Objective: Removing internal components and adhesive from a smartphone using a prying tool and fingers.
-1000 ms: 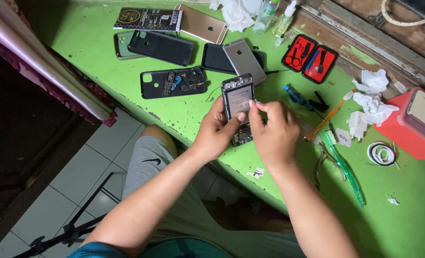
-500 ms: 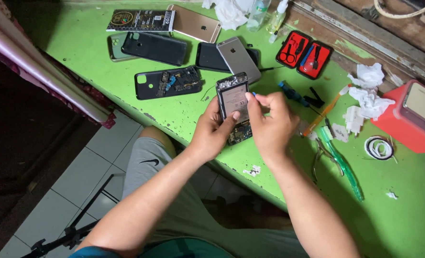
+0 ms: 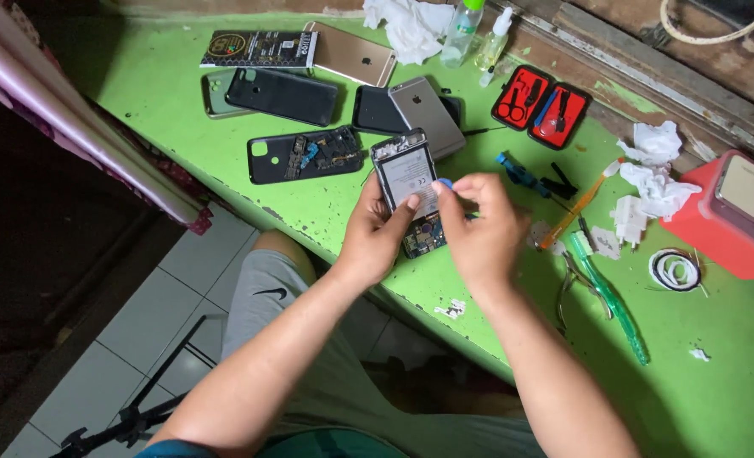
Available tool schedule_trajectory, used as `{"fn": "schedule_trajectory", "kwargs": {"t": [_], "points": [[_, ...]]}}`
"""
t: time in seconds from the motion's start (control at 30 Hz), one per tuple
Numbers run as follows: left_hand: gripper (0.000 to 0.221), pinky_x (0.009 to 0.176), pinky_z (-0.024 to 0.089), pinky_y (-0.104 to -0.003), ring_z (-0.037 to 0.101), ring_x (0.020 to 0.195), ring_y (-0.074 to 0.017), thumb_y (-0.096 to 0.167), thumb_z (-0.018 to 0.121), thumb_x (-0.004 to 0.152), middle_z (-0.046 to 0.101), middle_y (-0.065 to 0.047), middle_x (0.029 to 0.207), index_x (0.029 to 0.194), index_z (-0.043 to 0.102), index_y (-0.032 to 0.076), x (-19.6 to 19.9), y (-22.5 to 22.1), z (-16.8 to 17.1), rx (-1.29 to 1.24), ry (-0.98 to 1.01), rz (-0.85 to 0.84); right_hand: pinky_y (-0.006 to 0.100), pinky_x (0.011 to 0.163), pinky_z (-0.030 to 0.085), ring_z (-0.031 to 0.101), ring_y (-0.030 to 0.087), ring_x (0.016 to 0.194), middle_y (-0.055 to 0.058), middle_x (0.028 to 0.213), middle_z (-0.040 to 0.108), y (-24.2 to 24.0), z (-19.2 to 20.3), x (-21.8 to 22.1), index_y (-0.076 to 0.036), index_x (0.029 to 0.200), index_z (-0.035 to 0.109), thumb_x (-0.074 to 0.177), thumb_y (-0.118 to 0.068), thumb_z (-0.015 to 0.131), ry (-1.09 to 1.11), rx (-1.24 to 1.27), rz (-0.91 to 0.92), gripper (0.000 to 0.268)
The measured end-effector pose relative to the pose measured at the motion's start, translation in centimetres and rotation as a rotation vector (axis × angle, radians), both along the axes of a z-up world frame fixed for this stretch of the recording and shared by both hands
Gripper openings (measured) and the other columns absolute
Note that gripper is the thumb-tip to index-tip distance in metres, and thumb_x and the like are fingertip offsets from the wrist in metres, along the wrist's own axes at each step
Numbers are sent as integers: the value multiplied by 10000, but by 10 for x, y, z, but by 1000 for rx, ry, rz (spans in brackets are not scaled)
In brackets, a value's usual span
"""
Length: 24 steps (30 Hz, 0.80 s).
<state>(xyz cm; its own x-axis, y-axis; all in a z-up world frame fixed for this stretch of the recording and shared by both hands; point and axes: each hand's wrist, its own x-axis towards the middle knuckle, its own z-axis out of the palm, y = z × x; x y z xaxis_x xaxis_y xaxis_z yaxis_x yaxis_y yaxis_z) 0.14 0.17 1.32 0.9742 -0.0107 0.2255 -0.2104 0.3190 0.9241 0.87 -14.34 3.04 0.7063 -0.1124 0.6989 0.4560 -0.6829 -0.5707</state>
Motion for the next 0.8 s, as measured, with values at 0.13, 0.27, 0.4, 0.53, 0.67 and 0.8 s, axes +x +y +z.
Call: {"fn": "schedule_trajectory", "kwargs": {"t": [0.13, 0.27, 0.4, 0.53, 0.67, 0.8], "points": [[435, 1062, 487, -500, 580, 1246, -272, -3, 576, 1005, 644, -254, 1302, 1419, 448, -32, 0, -3, -6, -1, 2, 5, 333, 667, 590, 765, 220, 739, 67, 807, 776, -1, -9, 1, -96, 899, 700, 860, -158, 921, 65, 112, 2, 233], [441, 1067, 482, -518, 587, 1257, -312, 9, 577, 1006, 639, -269, 1305, 1422, 437, -33, -2, -3, -1, 24, -3, 17, 307, 626, 584, 750, 212, 678, 65, 783, 771, 2, -1, 0, -98, 889, 727, 832, -80, 910, 34, 82, 3, 192], [420, 988, 535, -509, 637, 1202, -384, -16, 592, 983, 663, -286, 1244, 1389, 483, -13, -5, -2, 3, 109, -49, -6, 332, 628, 587, 744, 233, 670, 78, 769, 765, 2, 3, 6, -76, 893, 762, 836, -16, 891, -67, 56, -9, 154], [407, 977, 533, -494, 615, 1231, -329, -11, 609, 970, 677, -261, 1251, 1365, 512, -26, -5, -4, 0, 129, -29, -40, 323, 627, 588, 747, 243, 664, 78, 749, 760, -1, -2, 18, -56, 863, 746, 833, -18, 909, -123, 71, -40, 170], [400, 969, 538, -549, 633, 1196, -424, -35, 594, 967, 661, -306, 1245, 1357, 506, -49, -6, -3, 8, 154, -57, -43, 320, 608, 579, 733, 236, 636, 56, 719, 747, -5, -7, 15, -86, 822, 741, 813, -61, 919, -144, 39, -71, 180], [391, 979, 529, -526, 623, 1208, -365, -39, 596, 965, 674, -285, 1237, 1349, 522, -47, -9, -3, 6, 127, -48, -20, 348, 609, 571, 721, 279, 623, 105, 704, 734, -4, -2, 5, -58, 819, 734, 823, -34, 895, -132, 12, -43, 163]]}}
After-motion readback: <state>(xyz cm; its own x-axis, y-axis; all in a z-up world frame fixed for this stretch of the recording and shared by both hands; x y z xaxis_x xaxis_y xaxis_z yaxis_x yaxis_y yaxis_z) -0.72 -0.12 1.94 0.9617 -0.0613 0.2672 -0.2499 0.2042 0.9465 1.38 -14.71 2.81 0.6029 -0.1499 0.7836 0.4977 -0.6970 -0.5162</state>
